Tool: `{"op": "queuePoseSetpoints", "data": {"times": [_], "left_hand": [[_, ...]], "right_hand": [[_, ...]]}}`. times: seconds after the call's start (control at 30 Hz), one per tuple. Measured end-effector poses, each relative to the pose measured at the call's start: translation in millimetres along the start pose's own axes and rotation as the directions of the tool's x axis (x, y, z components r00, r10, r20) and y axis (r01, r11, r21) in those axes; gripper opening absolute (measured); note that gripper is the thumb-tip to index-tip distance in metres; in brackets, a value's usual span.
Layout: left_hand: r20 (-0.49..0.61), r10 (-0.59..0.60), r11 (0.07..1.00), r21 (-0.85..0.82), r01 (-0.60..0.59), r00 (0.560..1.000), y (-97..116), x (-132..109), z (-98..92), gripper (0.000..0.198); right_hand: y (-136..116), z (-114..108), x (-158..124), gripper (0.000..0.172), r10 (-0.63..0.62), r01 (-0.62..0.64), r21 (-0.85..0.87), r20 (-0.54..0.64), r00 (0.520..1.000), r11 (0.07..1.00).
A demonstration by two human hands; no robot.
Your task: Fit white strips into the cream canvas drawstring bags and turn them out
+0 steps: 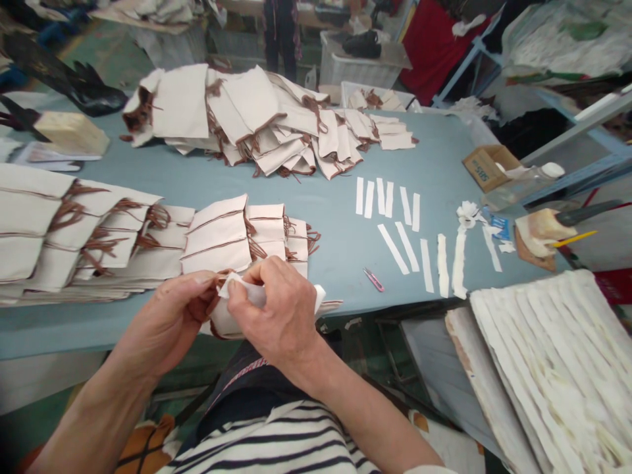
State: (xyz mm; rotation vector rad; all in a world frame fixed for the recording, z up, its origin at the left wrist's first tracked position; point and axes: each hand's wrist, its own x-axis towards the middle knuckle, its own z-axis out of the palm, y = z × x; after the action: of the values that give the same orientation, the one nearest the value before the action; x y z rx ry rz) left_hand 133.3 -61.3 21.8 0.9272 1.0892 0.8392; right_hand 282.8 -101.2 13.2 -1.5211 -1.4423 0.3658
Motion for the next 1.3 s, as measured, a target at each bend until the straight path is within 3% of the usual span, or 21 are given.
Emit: {"op": "queuePoseSetpoints", "data": {"times": [0.27, 0.43, 0.57, 0.8, 1.13, 1.3], "left_hand": [[0.059, -0.008, 1.0, 0.005, 0.008, 0.998, 2.9, -4.3, -2.0, 0.017], [0.028, -0.031, 0.998, 0.063, 0.029, 0.999, -5.0, -1.7, -4.6, 0.018], [0.049, 0.018, 0.993, 0.115, -0.023, 0.999, -11.9, 0.9, -6.9, 0.014], [0.075, 0.006, 0.978, 0.206, -0.021, 0.997, -14.3, 0.0, -9.8, 0.022], [0.097, 0.197, 0.856, 0.467, -0.22, 0.975, -5.9, -1.2, 0.5, 0.019], [0.104, 0.161, 0.864, 0.466, -0.191, 0.982, -7.7, -1.7, 5.5, 0.023]], "right_hand": [[-3.0, -2.3, -4.0, 0.022, 0.067, -0.068, 0.059, 0.009, 0.998, 0.996], [-0.6, -2.2, -6.6, 0.021, 0.061, -0.063, 0.079, 0.023, 0.998, 0.995], [5.1, 0.5, -8.9, 0.021, 0.075, -0.076, 0.078, 0.022, 0.997, 0.994], [10.5, 6.3, -12.0, 0.021, 0.088, -0.088, 0.02, 0.003, 0.996, 0.996], [18.3, 18.3, -18.3, 0.022, 0.089, -0.089, -0.025, -0.035, 0.995, 0.996], [21.5, 21.9, -21.6, 0.021, 0.064, -0.068, -0.047, -0.089, 0.994, 0.997]]}}
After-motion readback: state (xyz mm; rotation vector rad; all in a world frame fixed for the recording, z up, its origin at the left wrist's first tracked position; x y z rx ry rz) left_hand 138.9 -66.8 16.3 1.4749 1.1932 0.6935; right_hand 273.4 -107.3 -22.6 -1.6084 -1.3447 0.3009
